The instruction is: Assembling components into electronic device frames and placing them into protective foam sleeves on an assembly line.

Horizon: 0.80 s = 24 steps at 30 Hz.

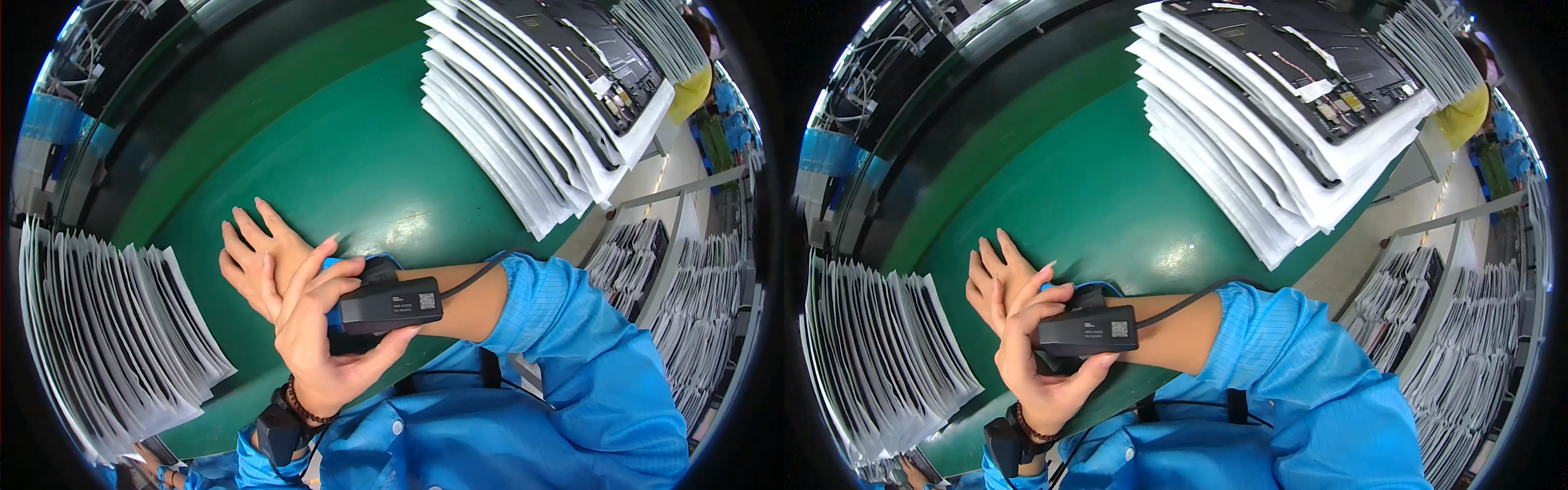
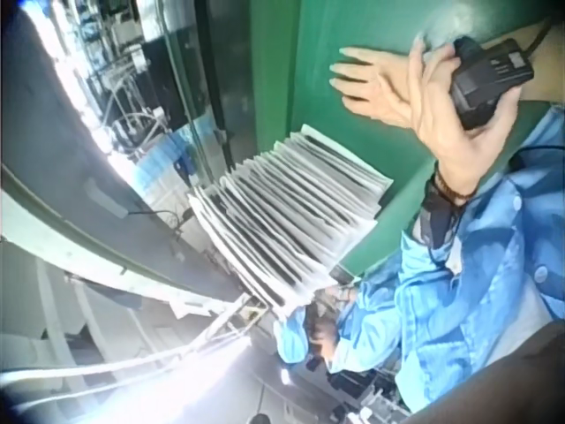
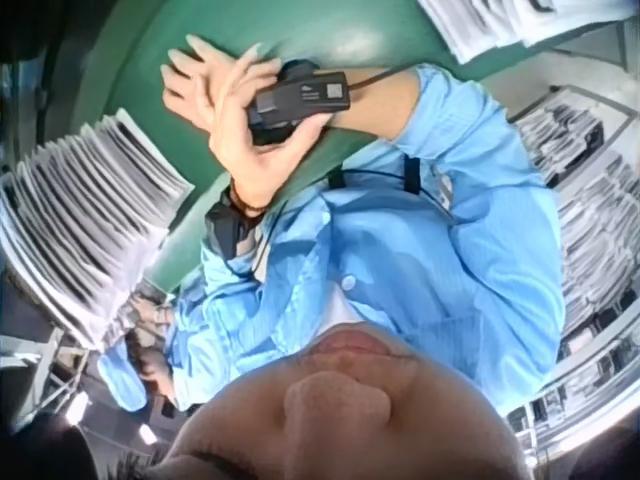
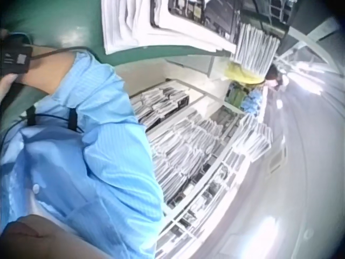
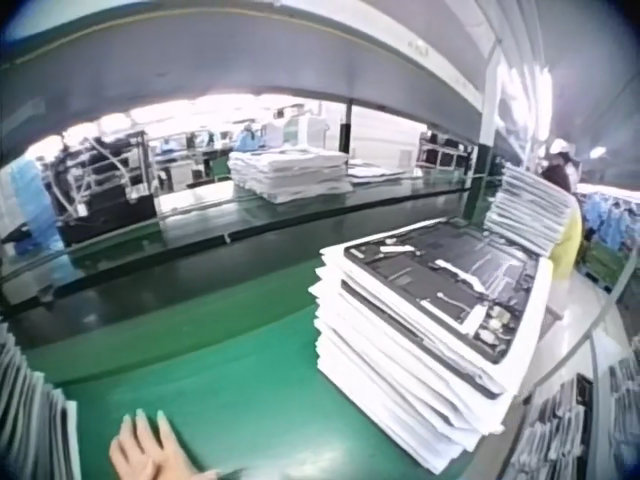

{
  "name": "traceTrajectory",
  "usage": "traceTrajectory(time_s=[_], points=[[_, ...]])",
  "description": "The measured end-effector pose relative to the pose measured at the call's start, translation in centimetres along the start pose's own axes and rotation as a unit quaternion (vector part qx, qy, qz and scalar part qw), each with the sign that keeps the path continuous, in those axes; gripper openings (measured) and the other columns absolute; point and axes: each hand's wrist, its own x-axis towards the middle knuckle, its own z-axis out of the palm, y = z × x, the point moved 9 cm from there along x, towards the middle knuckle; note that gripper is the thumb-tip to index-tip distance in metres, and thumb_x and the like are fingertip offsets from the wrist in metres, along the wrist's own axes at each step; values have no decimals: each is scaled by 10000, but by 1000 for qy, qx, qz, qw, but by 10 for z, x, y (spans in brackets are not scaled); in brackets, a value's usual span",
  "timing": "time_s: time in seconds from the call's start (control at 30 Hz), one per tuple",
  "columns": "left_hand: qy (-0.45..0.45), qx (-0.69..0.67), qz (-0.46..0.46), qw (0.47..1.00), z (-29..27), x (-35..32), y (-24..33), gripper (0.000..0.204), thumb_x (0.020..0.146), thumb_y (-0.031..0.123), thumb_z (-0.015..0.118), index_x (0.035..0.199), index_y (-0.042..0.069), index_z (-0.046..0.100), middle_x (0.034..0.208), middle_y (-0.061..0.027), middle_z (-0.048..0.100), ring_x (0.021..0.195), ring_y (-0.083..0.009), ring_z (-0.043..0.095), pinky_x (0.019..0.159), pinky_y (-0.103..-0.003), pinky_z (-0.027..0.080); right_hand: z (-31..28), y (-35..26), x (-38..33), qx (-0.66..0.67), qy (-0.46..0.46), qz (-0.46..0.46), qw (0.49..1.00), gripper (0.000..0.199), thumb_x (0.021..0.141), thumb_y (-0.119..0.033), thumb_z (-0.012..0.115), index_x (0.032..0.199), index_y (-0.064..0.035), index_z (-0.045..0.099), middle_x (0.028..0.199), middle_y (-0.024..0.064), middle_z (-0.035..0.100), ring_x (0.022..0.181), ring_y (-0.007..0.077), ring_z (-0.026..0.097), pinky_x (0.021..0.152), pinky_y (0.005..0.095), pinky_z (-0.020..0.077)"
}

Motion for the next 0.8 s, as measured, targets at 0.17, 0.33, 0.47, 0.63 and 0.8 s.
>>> traceTrajectory(time_s=[0.17, 0.33, 0.47, 0.63, 0.8], points=[[0, -27, 1, 1000, 0, -1, 5, 579, 640, 243, 934, 1059, 0, 617, 981, -116, 736, 1233, -388, 613, 1152, -609, 209, -3, 1, -2, 14, 9, -22, 1000, 581, 997, -425, 504, 1498, -148, 405, 1591, 128, 337, 1487, 339, 243, 1226, 517, 169], [-88, -33, -49, 994, 7, 12, 1, 593, 614, 245, 934, 1056, 16, 613, 996, -156, 730, 1185, -326, 641, 1181, -507, 263, -2, 4, -6, 27, 10, -30, 999, 582, 980, -421, 525, 1469, -114, 445, 1566, 163, 371, 1476, 378, 269, 1209, 567, 176], [-136, -37, -28, 990, 12, 30, 7, 522, 558, 255, 958, 918, 34, 650, 914, -98, 710, 1063, -339, 679, 1059, -577, 402, -3, 8, -4, 35, 16, -30, 999, 585, 967, -418, 542, 1445, -86, 477, 1547, 191, 399, 1467, 410, 290, 1196, 607, 182], [-286, 65, -78, 953, 21, 48, 26, 534, 585, 250, 946, 883, -4, 583, 947, -152, 716, 949, -322, 704, 942, -400, 527, 4, 4, 4, 74, 63, -12, 995, 585, 923, -378, 593, 1414, -71, 513, 1513, 201, 439, 1462, 411, 313, 1195, 634, 162], [-273, 41, 2, 961, 22, 53, 37, 476, 606, 238, 930, 897, -48, 687, 942, -166, 733, 830, -314, 711, 824, -357, 542, 5, 2, 2, 60, 84, -31, 994, 570, 926, -368, 591, 1417, -88, 516, 1523, 185, 431, 1474, 375, 301, 1209, 620, 134]])
